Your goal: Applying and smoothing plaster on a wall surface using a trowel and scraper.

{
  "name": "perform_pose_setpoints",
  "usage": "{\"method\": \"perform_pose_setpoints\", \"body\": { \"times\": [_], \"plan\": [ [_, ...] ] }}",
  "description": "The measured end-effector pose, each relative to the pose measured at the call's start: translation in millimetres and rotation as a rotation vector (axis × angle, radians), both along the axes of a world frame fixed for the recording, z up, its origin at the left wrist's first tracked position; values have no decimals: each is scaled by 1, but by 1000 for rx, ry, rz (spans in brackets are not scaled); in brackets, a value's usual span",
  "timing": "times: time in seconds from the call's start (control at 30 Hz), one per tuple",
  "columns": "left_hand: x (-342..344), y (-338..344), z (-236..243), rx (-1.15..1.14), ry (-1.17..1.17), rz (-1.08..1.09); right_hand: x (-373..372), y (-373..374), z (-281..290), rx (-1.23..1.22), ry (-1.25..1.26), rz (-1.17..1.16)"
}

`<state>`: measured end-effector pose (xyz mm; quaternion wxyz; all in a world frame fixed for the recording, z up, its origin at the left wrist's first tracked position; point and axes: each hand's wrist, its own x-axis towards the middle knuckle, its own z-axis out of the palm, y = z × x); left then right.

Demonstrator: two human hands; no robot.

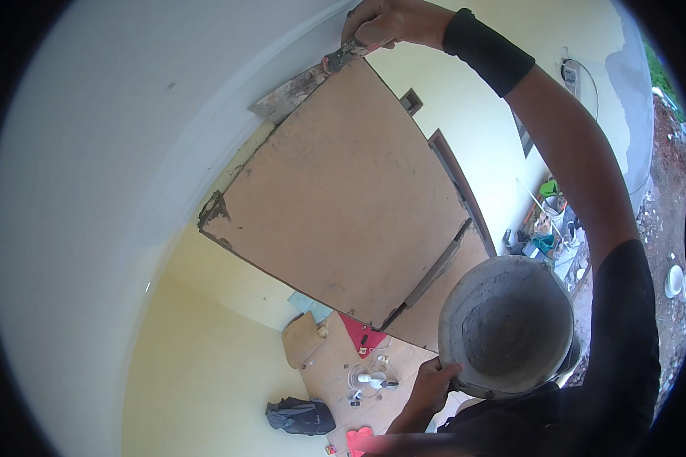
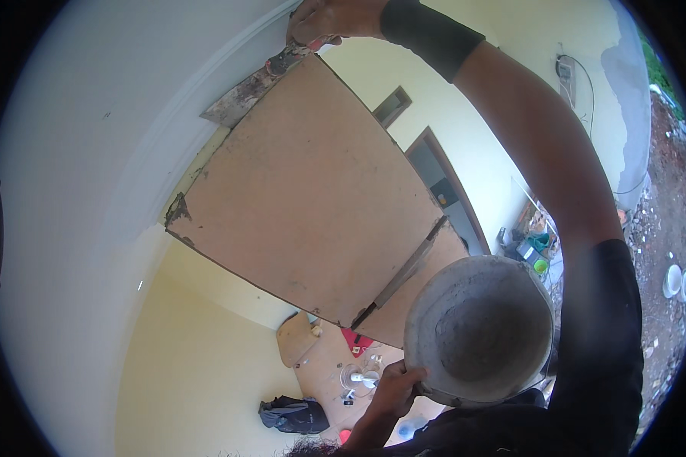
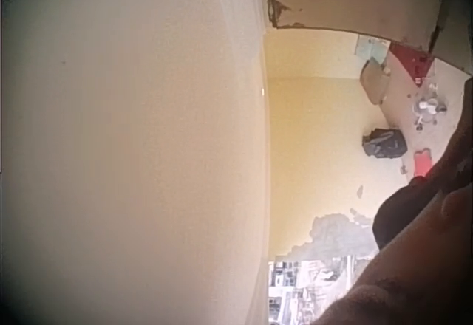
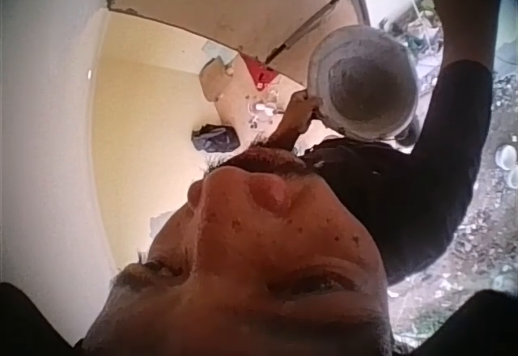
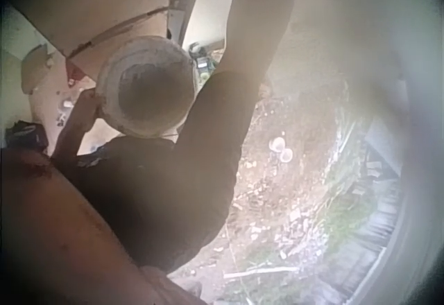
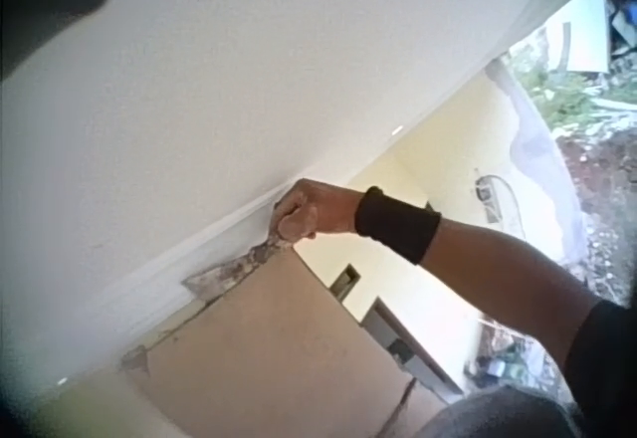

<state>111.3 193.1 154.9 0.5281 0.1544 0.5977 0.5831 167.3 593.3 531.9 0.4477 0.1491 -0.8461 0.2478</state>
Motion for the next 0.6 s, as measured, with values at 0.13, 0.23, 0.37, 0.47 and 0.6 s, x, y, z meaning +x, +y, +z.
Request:
{"method": "perform_pose_setpoints", "body": {
  "times": [0.13,0.23,0.37,0.47,0.6],
  "plan": [
    [-2,1,3,-9,-7,-16,19,26,-9,-14,32,-84],
    [-3,0,8,-41,14,-9,30,36,-9,-78,-14,-168],
    [-3,3,5,-29,3,-40,51,55,-9,-112,26,-230],
    [-2,3,7,-25,2,-24,57,60,-8,-101,25,-225],
    [-2,4,6,-31,12,-27,58,65,-10,-130,-7,-214]
  ]
}}
